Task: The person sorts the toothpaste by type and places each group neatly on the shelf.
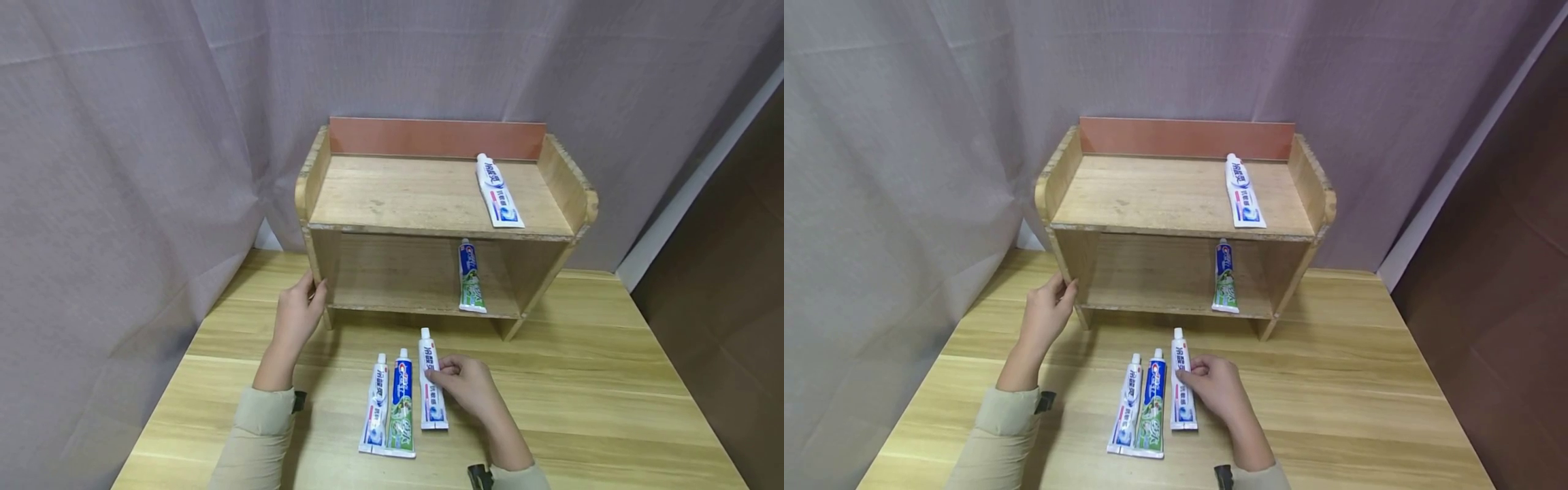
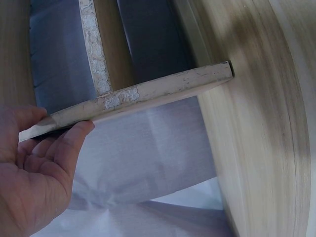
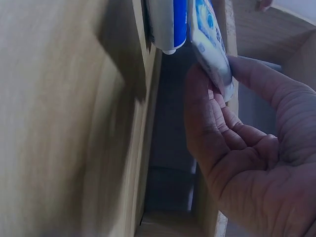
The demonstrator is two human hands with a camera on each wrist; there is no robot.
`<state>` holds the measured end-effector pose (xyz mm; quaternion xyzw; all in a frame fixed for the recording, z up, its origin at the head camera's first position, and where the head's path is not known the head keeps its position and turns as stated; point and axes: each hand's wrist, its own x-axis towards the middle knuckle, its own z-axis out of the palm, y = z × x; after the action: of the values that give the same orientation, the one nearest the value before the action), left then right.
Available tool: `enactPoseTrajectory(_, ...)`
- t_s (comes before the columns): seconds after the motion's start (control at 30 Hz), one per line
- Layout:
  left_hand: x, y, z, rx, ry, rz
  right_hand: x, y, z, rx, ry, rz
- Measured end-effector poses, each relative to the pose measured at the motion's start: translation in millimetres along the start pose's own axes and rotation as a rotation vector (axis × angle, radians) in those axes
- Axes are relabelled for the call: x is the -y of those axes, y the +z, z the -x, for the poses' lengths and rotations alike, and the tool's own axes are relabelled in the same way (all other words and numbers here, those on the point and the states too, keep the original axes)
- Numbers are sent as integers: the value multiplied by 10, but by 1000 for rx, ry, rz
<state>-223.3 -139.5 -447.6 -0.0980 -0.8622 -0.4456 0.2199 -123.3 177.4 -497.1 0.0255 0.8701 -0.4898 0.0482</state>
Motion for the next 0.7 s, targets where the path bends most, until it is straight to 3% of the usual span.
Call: enactPoseTrajectory(0.7,17,8,1,-2,2,-17,87,-33,-4,-19,0,-29)
